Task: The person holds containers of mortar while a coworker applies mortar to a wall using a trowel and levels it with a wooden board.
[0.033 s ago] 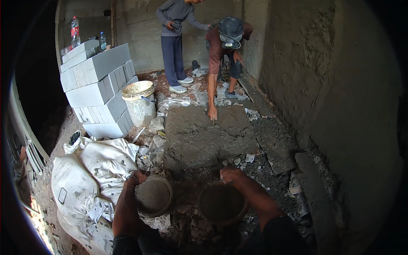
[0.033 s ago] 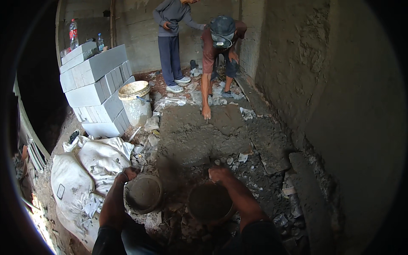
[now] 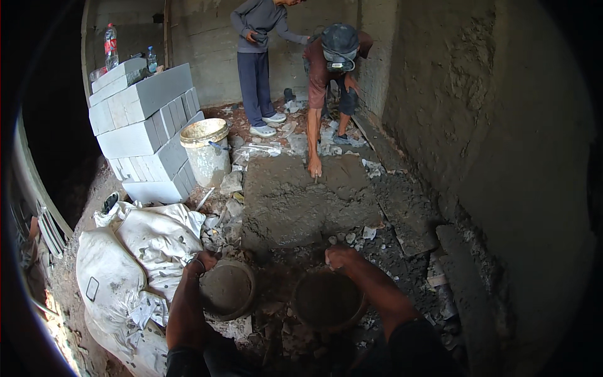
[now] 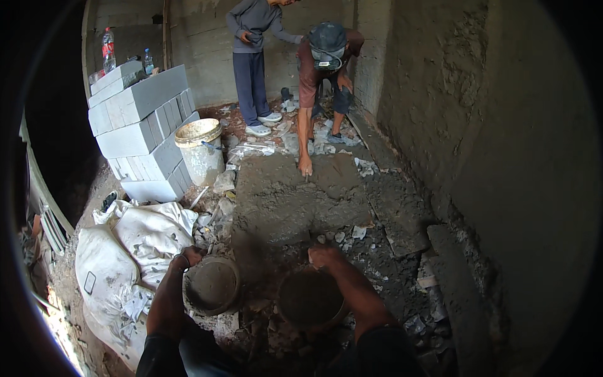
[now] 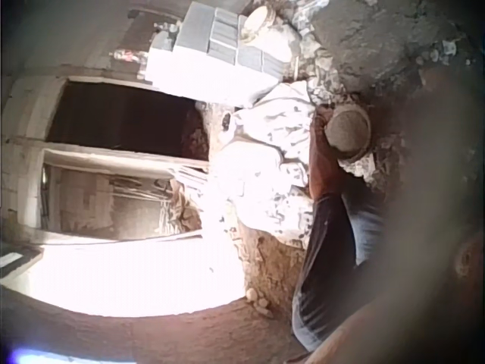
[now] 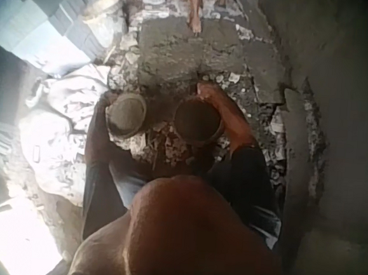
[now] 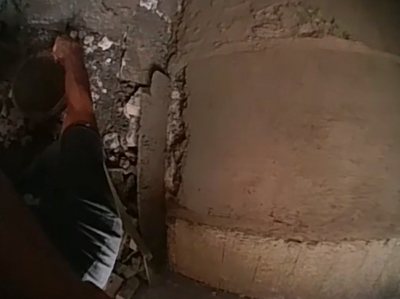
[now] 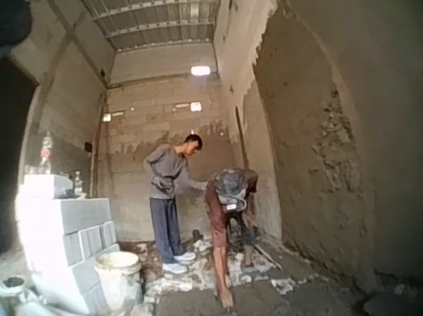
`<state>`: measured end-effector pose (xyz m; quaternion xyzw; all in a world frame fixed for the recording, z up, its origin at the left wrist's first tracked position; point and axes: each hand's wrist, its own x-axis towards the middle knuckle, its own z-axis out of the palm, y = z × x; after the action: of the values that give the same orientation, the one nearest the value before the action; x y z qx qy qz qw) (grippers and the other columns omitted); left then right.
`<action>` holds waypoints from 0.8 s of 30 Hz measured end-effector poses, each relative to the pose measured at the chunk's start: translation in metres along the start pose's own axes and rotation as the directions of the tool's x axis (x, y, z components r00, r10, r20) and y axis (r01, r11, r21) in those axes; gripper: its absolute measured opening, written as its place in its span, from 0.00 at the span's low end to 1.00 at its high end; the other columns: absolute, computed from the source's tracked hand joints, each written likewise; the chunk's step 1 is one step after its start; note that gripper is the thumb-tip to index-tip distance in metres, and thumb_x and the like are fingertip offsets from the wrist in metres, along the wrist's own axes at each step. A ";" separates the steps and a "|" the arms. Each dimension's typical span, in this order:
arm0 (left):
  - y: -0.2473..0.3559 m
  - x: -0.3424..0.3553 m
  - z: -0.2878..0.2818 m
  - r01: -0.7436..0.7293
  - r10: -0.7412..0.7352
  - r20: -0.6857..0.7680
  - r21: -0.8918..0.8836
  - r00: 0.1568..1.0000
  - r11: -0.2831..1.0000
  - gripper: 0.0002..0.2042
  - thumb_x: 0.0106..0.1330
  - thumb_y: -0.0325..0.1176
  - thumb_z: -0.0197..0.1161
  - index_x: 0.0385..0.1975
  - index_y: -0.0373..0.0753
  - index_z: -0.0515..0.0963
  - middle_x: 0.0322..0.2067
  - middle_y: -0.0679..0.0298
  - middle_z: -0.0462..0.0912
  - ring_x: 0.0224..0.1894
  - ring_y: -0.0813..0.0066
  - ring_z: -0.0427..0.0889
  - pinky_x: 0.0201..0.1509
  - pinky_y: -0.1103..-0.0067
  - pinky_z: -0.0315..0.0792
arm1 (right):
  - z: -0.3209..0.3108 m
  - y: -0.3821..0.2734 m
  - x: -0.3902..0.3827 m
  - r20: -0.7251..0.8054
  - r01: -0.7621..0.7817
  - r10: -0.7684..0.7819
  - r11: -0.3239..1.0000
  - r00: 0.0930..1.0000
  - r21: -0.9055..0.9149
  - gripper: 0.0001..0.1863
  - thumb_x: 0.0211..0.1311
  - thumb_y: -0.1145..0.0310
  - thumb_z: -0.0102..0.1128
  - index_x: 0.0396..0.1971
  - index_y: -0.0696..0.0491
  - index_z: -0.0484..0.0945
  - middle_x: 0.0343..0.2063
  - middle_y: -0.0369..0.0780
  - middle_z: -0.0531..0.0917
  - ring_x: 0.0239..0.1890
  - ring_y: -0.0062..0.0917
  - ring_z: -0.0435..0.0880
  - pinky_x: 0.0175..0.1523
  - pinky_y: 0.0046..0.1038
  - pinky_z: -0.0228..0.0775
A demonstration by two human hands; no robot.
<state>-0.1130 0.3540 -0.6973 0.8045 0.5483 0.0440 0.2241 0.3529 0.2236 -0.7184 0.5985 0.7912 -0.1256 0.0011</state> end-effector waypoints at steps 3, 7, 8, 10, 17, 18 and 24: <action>0.011 0.006 0.001 -0.054 0.054 0.014 0.045 0.998 0.998 0.21 0.58 0.50 0.46 0.38 0.38 0.76 0.39 0.50 0.77 0.43 0.53 0.75 0.46 0.70 0.68 | 0.002 0.010 -0.003 -0.027 0.000 -0.001 1.000 1.000 -0.003 0.11 0.36 0.70 0.59 0.26 0.51 0.76 0.33 0.41 0.79 0.40 0.32 0.78 0.44 0.30 0.69; 0.023 -0.001 -0.004 0.058 -0.058 0.020 0.000 0.998 0.998 0.22 0.58 0.50 0.45 0.38 0.40 0.76 0.39 0.50 0.77 0.44 0.52 0.75 0.47 0.69 0.67 | 0.005 0.014 -0.003 -0.022 0.022 -0.022 1.000 1.000 -0.012 0.09 0.36 0.70 0.59 0.25 0.51 0.76 0.30 0.41 0.80 0.38 0.33 0.78 0.43 0.31 0.70; 0.023 -0.005 -0.005 0.084 -0.084 0.025 0.017 0.996 0.996 0.22 0.58 0.50 0.45 0.39 0.40 0.76 0.40 0.50 0.77 0.44 0.52 0.74 0.48 0.69 0.67 | 0.005 0.011 -0.003 -0.020 0.028 -0.028 1.000 0.999 -0.012 0.09 0.36 0.70 0.59 0.25 0.51 0.76 0.30 0.41 0.80 0.38 0.33 0.78 0.43 0.31 0.70; 0.021 -0.010 -0.007 0.115 -0.115 0.026 0.007 0.993 0.993 0.22 0.58 0.50 0.44 0.39 0.40 0.76 0.41 0.50 0.76 0.45 0.52 0.74 0.48 0.69 0.66 | 0.007 0.004 -0.003 -0.101 -0.004 0.002 1.000 0.995 -0.016 0.08 0.37 0.69 0.58 0.23 0.52 0.76 0.29 0.41 0.80 0.36 0.33 0.79 0.41 0.32 0.71; 0.035 -0.012 -0.011 -0.003 0.004 0.043 -0.031 0.999 1.000 0.21 0.58 0.48 0.45 0.39 0.39 0.75 0.42 0.49 0.75 0.45 0.53 0.73 0.49 0.69 0.66 | 0.029 0.032 0.008 -0.110 0.035 -0.040 0.999 0.993 -0.039 0.08 0.36 0.69 0.59 0.23 0.51 0.76 0.29 0.41 0.80 0.36 0.33 0.79 0.41 0.32 0.70; 0.034 -0.012 -0.011 -0.001 0.002 0.042 -0.031 0.999 1.000 0.21 0.58 0.48 0.45 0.39 0.39 0.75 0.42 0.49 0.75 0.45 0.53 0.73 0.49 0.69 0.66 | 0.028 0.032 0.009 -0.078 0.052 -0.055 0.998 0.995 -0.041 0.09 0.36 0.69 0.59 0.23 0.51 0.75 0.30 0.41 0.79 0.37 0.32 0.79 0.42 0.31 0.70; 0.030 -0.013 -0.010 0.106 -0.107 -0.007 -0.077 0.994 0.991 0.27 0.57 0.56 0.48 0.40 0.36 0.76 0.38 0.49 0.78 0.45 0.58 0.76 0.51 0.73 0.66 | 0.024 0.026 0.012 -0.025 0.032 -0.032 0.999 0.999 -0.006 0.11 0.34 0.69 0.61 0.24 0.50 0.75 0.31 0.40 0.79 0.39 0.32 0.78 0.43 0.31 0.69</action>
<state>-0.0952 0.3367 -0.6741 0.7647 0.5896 0.0574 0.2535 0.3707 0.2369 -0.7485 0.5873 0.8010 -0.1159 -0.0093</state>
